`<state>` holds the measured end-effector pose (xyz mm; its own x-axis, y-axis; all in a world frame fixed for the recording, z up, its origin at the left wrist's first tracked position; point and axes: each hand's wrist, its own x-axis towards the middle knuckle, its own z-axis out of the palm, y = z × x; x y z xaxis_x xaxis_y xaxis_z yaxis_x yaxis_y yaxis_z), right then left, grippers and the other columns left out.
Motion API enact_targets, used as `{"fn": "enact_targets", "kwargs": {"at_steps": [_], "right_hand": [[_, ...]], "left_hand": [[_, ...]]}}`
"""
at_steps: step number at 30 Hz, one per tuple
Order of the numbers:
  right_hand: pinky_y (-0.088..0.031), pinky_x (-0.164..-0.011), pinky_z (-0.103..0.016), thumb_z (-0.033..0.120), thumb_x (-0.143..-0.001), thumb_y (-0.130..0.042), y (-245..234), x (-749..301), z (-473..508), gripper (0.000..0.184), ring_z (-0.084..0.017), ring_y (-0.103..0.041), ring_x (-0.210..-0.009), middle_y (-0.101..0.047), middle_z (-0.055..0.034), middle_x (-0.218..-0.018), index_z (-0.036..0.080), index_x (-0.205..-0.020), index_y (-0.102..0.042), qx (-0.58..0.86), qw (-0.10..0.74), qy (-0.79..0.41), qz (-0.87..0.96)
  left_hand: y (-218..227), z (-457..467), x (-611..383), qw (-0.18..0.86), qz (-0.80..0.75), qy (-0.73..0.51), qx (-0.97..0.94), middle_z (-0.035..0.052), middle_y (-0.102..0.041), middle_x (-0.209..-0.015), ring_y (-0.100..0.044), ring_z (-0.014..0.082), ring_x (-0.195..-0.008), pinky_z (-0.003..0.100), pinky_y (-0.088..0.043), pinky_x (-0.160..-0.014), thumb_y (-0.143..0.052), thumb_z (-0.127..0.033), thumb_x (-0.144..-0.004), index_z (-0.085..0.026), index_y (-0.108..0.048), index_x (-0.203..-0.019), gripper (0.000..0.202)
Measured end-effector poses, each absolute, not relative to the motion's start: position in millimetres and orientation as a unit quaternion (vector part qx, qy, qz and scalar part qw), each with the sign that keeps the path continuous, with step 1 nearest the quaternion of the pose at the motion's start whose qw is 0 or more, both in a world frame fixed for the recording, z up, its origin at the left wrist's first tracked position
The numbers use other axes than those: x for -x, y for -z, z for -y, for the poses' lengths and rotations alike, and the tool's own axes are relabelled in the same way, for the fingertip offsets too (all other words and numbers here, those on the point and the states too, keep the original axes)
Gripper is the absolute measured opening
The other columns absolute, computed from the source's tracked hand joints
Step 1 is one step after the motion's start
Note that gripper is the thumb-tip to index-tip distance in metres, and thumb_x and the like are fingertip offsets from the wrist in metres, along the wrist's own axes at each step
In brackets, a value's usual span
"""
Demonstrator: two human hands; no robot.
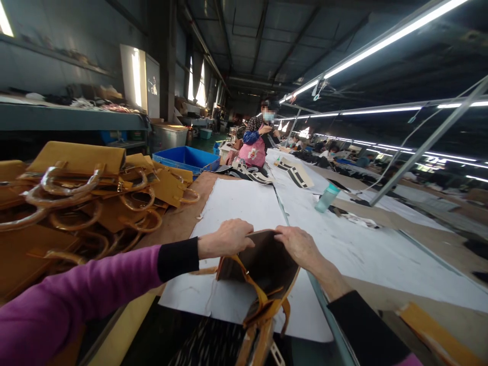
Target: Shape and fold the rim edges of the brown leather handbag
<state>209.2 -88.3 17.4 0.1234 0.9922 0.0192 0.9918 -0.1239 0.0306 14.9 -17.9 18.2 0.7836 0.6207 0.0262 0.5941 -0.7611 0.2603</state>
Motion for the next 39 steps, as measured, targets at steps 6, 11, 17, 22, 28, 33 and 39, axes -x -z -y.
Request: {"fn": "enact_targets", "kwargs": {"at_steps": [6,11,17,22,28,33,39], "right_hand": [[-0.031,-0.065,-0.029,0.034,-0.09,-0.045,-16.0,-205.8,97.4,0.019,-0.022,-0.059,-0.087,-0.065,-0.0047,-0.082,0.023,-0.084,-0.059,-0.761,0.03,-0.031,-0.648],[-0.033,-0.068,-0.028,0.026,-0.083,-0.054,-13.8,-200.8,94.7,0.007,-0.021,-0.059,-0.089,-0.065,-0.0034,-0.086,0.023,-0.087,-0.058,-0.752,0.041,-0.025,-0.658],[-0.031,-0.063,-0.03,0.016,-0.077,-0.052,-10.1,-199.2,89.8,0.022,-0.023,-0.06,-0.086,-0.064,-0.007,-0.089,0.021,-0.098,-0.056,-0.756,0.054,-0.023,-0.652],[-0.032,-0.066,-0.028,0.025,-0.081,-0.051,-9.3,-205.9,83.1,0.014,-0.022,-0.057,-0.094,-0.065,-0.0033,-0.094,0.025,-0.092,-0.061,-0.754,0.034,-0.014,-0.656],[-0.033,-0.066,-0.029,0.033,-0.087,-0.045,-8.5,-206.6,82.3,0.02,-0.021,-0.059,-0.089,-0.066,-0.0031,-0.09,0.027,-0.09,-0.063,-0.761,0.009,-0.017,-0.648],[-0.034,-0.066,-0.031,0.036,-0.091,-0.038,-4.8,-204.9,81.3,0.028,-0.023,-0.06,-0.086,-0.066,-0.0058,-0.088,0.026,-0.089,-0.063,-0.765,0.014,-0.032,-0.644],[-0.034,-0.064,-0.032,0.031,-0.093,-0.033,-6.3,-198.5,76.5,0.03,-0.025,-0.061,-0.085,-0.066,-0.0095,-0.089,0.023,-0.095,-0.063,-0.764,0.025,-0.042,-0.643]], "left_hand": [[-11.1,9.4,-16.4,0.107,-0.319,-0.071,-0.939,0.0088,-0.069,-0.084,-0.065,0.0236,-0.084,0.029,-0.047,-0.069,-0.051,-0.028,-0.084,-0.017,-0.067,-0.084,0.019],[-2.1,14.3,-38.8,0.048,-0.265,-0.096,-0.958,0.0098,-0.068,-0.085,-0.065,0.028,-0.082,0.035,-0.049,-0.069,-0.05,-0.024,-0.084,-0.017,-0.06,-0.095,0.016],[13.3,16.9,-62.0,0.013,-0.255,-0.117,-0.96,0.0108,-0.067,-0.084,-0.065,0.0284,-0.08,0.039,-0.05,-0.07,-0.048,-0.019,-0.082,-0.014,-0.053,-0.104,0.023],[10.5,11.7,-64.0,0.049,-0.299,-0.111,-0.947,0.013,-0.067,-0.086,-0.065,0.029,-0.085,0.038,-0.049,-0.072,-0.046,-0.022,-0.085,-0.015,-0.06,-0.095,0.019],[4.5,7.5,-64.2,0.063,-0.305,-0.111,-0.944,0.0106,-0.068,-0.082,-0.065,0.026,-0.082,0.033,-0.049,-0.07,-0.047,-0.028,-0.084,-0.018,-0.065,-0.085,0.02],[6.1,3.1,-66.4,0.064,-0.299,-0.119,-0.945,0.0103,-0.068,-0.078,-0.065,0.0258,-0.08,0.032,-0.048,-0.067,-0.044,-0.023,-0.083,-0.017,-0.066,-0.08,0.022],[10.6,-2.0,-69.4,0.062,-0.279,-0.122,-0.951,0.0096,-0.068,-0.077,-0.066,0.0253,-0.077,0.031,-0.049,-0.064,-0.041,-0.023,-0.085,-0.017,-0.066,-0.08,0.027]]}}
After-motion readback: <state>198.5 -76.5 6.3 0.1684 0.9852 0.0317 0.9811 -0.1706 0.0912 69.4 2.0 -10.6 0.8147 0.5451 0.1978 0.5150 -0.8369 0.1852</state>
